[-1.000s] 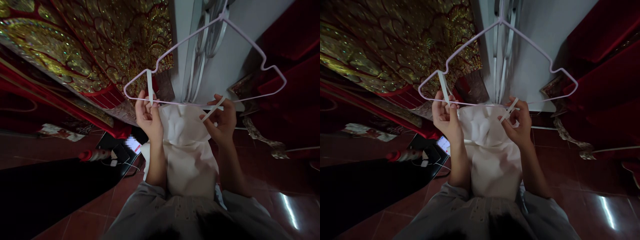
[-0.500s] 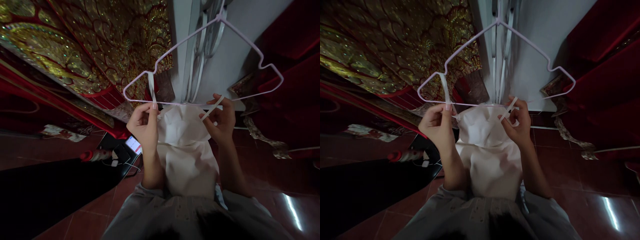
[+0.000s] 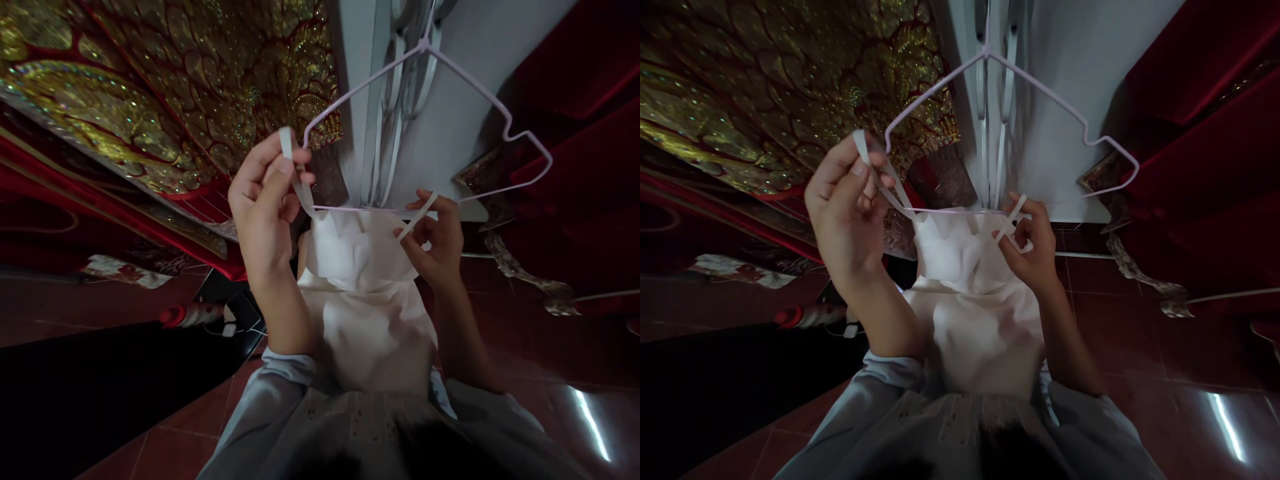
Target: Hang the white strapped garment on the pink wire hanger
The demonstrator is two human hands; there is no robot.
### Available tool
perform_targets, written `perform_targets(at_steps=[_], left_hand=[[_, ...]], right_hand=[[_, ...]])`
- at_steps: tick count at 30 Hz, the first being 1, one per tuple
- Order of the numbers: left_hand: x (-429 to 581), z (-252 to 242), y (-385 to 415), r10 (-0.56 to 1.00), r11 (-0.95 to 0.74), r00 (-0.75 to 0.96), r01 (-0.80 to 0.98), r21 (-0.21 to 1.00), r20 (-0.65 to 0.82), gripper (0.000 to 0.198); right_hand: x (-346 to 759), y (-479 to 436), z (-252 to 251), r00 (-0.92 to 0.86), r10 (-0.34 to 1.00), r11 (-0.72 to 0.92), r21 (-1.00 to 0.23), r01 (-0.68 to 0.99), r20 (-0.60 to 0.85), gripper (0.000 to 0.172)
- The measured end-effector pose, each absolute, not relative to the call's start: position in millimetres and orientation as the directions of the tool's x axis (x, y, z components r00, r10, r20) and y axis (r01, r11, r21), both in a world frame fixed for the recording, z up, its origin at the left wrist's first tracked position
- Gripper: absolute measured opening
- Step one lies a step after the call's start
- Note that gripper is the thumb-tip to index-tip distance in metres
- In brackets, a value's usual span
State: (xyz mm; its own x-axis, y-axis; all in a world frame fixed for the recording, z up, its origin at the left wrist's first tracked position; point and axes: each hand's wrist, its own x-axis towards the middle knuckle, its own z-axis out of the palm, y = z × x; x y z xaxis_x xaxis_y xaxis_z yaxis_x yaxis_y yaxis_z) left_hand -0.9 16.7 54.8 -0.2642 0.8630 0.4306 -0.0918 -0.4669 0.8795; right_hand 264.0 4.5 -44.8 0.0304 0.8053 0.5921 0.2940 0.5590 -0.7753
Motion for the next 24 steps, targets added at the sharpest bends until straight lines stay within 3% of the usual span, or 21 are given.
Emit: perform_targets(at_steps=[5,8,11,13,16,20,22,24], left_hand=[[8,42,8,0.775,-0.541,-0.382,0.012,0.841,0.504,0.018],[11,27,5,0.531,-0.686,-0.553,0.165,0.709,0.642,0.025],[13,2,5,0.317,-0.711,-0.716,0.254,0.656,0.621,0.038],[15,-14,6,0.408,-0.676,-0.757,0.124,0.726,0.510,0.045],[23,-27,6,0.709,-0.531,-0.606,-0.125,0.838,0.359,0.040],[32,-24,5,0.768,-0.500,-0.511,-0.100,0.860,0.387,0.046],[33,-21,5,0.754,-0.533,-0.506,-0.100,0.840,0.419,0.045],[31,-20,5,0.746,-0.561,-0.502,-0.118,0.820,0.438,0.043]], right_hand=[[266,4,-46,0.026,0.807,0.559,-0.776,0.291,0.591,0.064],[265,5,-47,0.037,0.798,0.568,-0.772,0.286,0.601,0.065],[264,5,-48,0.048,0.801,0.561,-0.776,0.290,0.597,0.067],[263,4,-48,0.051,0.801,0.559,-0.775,0.296,0.597,0.067],[261,1,-45,0.024,0.802,0.561,-0.766,0.314,0.597,0.067],[275,7,-38,0.083,0.747,0.592,-0.717,0.368,0.660,0.068],[296,16,-36,0.269,0.603,0.632,-0.655,0.413,0.751,0.063],[325,26,-34,0.474,0.370,0.669,-0.583,0.461,0.799,0.056]])
